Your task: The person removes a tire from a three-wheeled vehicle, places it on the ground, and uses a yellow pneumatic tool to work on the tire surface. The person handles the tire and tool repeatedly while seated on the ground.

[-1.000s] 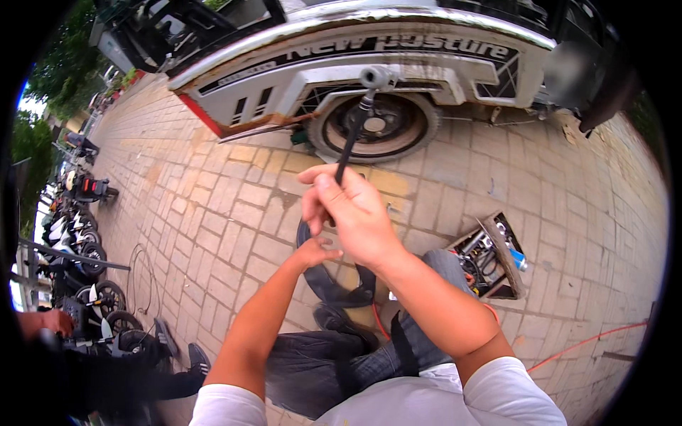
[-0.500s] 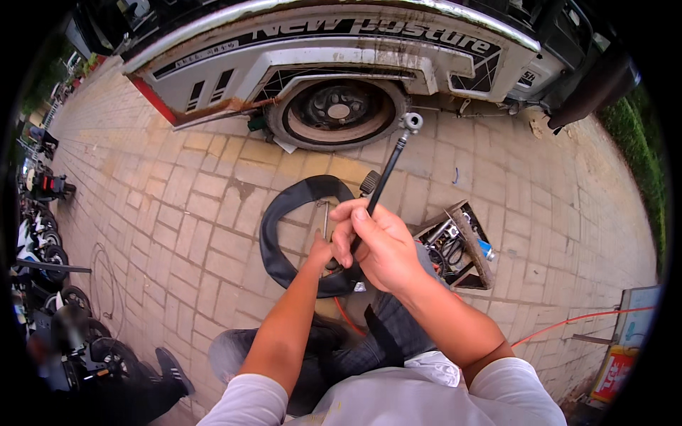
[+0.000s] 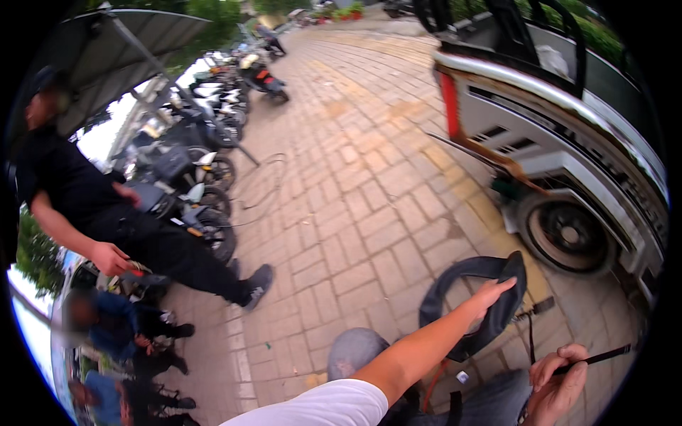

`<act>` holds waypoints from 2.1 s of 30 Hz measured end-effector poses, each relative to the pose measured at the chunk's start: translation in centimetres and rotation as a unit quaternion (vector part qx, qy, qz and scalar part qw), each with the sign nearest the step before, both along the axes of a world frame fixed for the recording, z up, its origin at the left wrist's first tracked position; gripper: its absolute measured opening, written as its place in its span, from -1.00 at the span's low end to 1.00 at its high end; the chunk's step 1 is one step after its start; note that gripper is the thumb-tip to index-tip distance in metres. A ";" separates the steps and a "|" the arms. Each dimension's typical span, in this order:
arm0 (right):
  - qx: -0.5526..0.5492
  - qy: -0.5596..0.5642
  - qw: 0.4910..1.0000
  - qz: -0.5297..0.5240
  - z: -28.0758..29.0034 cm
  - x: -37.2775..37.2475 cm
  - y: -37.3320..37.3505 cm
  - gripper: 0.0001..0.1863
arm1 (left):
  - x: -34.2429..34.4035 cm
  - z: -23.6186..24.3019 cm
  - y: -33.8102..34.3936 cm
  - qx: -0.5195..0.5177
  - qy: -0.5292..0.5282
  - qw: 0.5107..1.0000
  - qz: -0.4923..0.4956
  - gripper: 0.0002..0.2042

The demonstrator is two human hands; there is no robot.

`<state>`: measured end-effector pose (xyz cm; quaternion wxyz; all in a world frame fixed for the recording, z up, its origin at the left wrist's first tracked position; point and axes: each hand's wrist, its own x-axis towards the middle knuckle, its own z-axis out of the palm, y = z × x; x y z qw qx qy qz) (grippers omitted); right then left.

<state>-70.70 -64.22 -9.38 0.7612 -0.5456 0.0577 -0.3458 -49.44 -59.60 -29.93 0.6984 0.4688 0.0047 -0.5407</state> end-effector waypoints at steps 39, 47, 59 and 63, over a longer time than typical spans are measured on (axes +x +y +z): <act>0.031 0.104 0.990 0.089 1.2 10.0 6.3 -0.78 | -0.9 22.9 12.9 -0.297 -0.133 0.934 0.146 -0.54; 0.001 0.061 0.998 -0.022 1.1 11.4 7.0 -0.86 | -1.4 23.8 11.7 -0.178 -0.210 0.944 0.180 -0.57; -0.092 0.192 0.977 -0.016 -1.9 12.9 4.9 -0.80 | -0.2 23.4 12.0 0.004 -0.325 0.900 0.290 -0.45; -0.172 0.161 0.971 -0.033 -5.7 12.5 4.3 -0.82 | -0.3 20.1 12.3 -0.088 -0.284 0.936 0.186 -0.49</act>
